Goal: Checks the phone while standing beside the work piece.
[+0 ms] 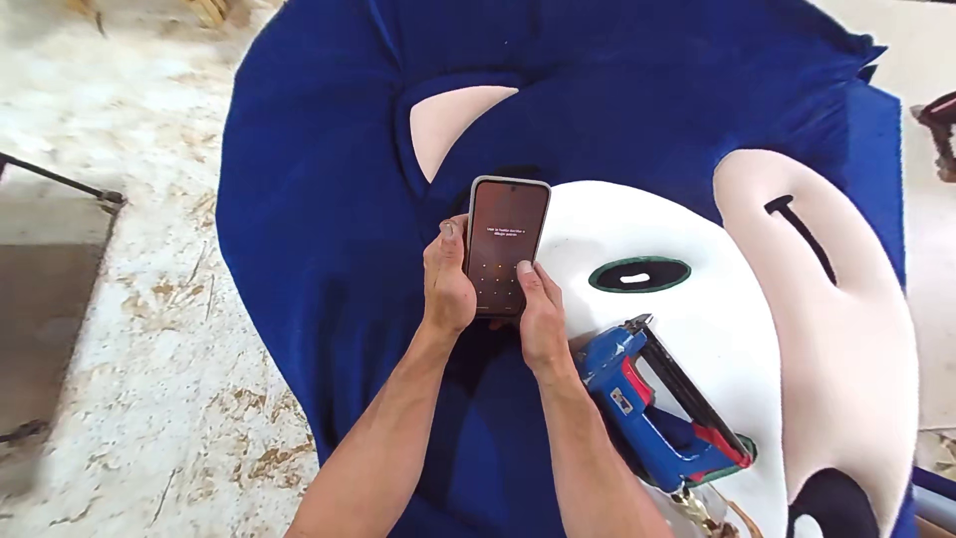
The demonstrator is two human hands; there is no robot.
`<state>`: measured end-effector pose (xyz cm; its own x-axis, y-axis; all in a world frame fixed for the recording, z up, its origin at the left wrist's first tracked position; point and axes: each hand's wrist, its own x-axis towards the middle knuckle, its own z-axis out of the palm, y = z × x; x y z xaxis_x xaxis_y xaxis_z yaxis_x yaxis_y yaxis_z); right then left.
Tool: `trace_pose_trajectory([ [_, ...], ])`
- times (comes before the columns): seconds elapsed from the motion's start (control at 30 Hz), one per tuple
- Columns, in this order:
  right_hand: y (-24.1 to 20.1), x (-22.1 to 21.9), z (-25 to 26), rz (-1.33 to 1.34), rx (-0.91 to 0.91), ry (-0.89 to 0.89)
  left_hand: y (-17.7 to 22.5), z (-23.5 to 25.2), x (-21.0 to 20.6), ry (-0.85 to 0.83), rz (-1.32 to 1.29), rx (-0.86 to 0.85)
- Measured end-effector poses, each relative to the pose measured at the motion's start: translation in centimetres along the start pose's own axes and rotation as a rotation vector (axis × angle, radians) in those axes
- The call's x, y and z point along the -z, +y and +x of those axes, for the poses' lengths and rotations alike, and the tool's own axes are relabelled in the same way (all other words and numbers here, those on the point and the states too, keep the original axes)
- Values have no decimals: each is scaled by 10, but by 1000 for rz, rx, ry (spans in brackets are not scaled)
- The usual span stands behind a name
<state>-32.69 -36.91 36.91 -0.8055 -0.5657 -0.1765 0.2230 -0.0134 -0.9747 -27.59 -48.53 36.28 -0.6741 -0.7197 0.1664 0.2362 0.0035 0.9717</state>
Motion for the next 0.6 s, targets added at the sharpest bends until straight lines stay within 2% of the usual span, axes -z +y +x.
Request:
trace_pose_trajectory([
  [0.13, -2, 1, 0, -34, -2, 2, -1, -3, -2, -84, -32, -19],
  [0.33, 2, 1, 3, -206, 36, 103, 0, -5, -3, -170, 35, -94],
  [0.43, 1, 1, 1, -287, 0, -3, 1, 0, 1, -129, -32, -17],
  [0.5, 1, 1, 0, -254, -2, -76, -1, 4, 4, -103, -89, 26],
  [0.6, 3, 3, 1, -40, 25, -99, -1, 9, 8, -105, -154, 65],
])
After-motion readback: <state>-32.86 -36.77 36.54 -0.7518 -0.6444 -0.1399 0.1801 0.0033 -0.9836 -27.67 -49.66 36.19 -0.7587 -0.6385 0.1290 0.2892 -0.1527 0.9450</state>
